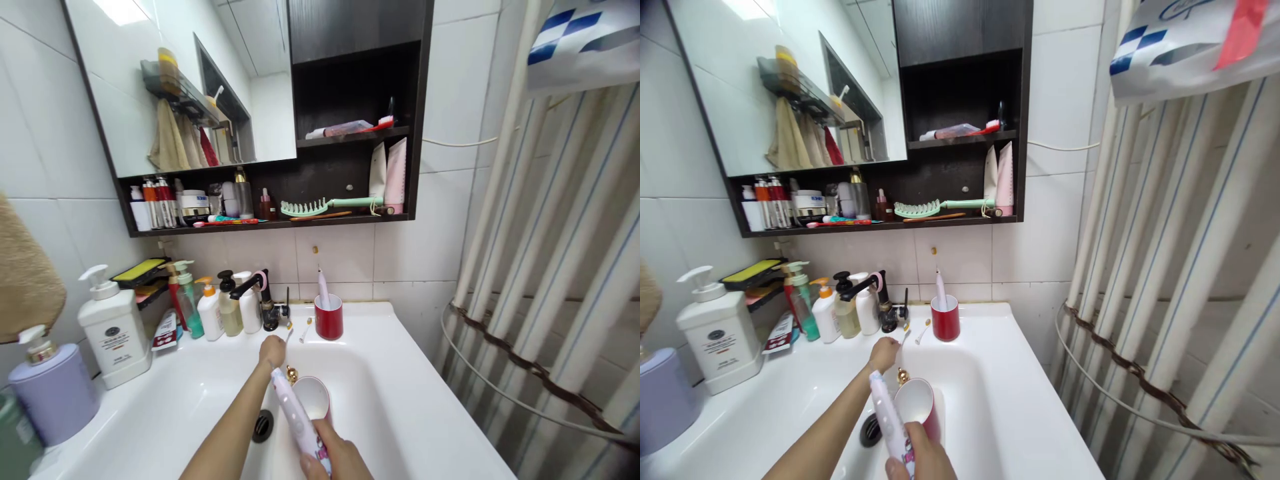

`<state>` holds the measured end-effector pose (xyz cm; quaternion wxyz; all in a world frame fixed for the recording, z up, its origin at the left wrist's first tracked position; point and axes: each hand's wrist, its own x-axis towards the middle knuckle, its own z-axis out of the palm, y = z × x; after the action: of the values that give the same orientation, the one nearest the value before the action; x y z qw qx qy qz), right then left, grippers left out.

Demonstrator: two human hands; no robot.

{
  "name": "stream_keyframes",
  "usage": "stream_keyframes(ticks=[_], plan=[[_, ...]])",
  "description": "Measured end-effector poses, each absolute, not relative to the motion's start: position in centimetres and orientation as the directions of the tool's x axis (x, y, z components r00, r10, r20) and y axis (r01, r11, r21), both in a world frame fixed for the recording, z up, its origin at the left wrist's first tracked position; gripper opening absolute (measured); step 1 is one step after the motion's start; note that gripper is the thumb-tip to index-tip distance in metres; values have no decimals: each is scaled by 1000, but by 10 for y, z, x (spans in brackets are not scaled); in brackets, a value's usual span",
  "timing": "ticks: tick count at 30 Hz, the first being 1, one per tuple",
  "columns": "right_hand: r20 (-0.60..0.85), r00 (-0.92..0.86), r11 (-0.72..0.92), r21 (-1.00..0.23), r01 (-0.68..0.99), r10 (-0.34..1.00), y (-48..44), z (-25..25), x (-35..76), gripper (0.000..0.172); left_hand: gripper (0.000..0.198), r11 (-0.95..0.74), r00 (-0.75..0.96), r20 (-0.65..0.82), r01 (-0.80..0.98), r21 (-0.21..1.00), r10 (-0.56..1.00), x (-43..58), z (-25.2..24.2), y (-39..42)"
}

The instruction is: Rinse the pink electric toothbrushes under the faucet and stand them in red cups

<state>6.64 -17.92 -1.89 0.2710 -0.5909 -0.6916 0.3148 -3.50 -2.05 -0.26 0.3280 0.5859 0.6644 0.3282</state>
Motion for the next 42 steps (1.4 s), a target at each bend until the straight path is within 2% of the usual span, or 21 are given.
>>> stream_keyframes(ticks=[4, 5, 7, 9, 11, 14, 20, 26, 37, 40, 42], plan=[[77, -205, 179, -821, 542, 976, -182, -23, 67, 26, 13, 125, -76, -107, 317, 940, 991, -59, 5, -66], [79, -210, 180, -834, 522, 974, -182, -23, 66, 28, 14, 124, -69, -112, 216, 968, 991, -64, 8, -76], [82, -219, 182, -851, 492, 972, -183, -24, 65, 32, 11, 152, -44, -158, -117, 981, 986, -69, 14, -91], [95, -231, 197, -859, 473, 968, -183, -25, 64, 35, 7, 195, -13, -228, -470, 861, 974, -70, 18, -100], [118, -241, 220, -860, 460, 963, -183, -27, 63, 36, 6, 227, 0, -294, -637, 736, 956, -67, 20, -104], [107, -249, 216, -858, 466, 963, -181, -30, 62, 33, 8, 257, 34, -321, -681, 686, 946, -61, 20, -105], [105, -264, 207, -893, 399, 959, -181, -32, 61, 36, 9, 223, 19, -286, -679, 700, 958, -59, 19, -107], [-19, -240, 58, -950, 308, 971, -185, -27, 58, 44, 10, 212, 11, -285, -696, 686, 958, -59, 18, -105], [-51, -234, 15, -961, 275, 971, -185, -23, 59, 42, 14, 153, -13, -202, -607, 780, 979, -55, 15, -106], [-50, -178, 4, -957, 291, 983, -185, -20, 60, 41, 12, 149, 26, -164, -573, 806, 986, -52, 10, -104], [-105, -230, -52, -972, 228, 968, -185, -16, 61, 40, 13, 159, 56, -155, -575, 802, 986, -49, 6, -103]])
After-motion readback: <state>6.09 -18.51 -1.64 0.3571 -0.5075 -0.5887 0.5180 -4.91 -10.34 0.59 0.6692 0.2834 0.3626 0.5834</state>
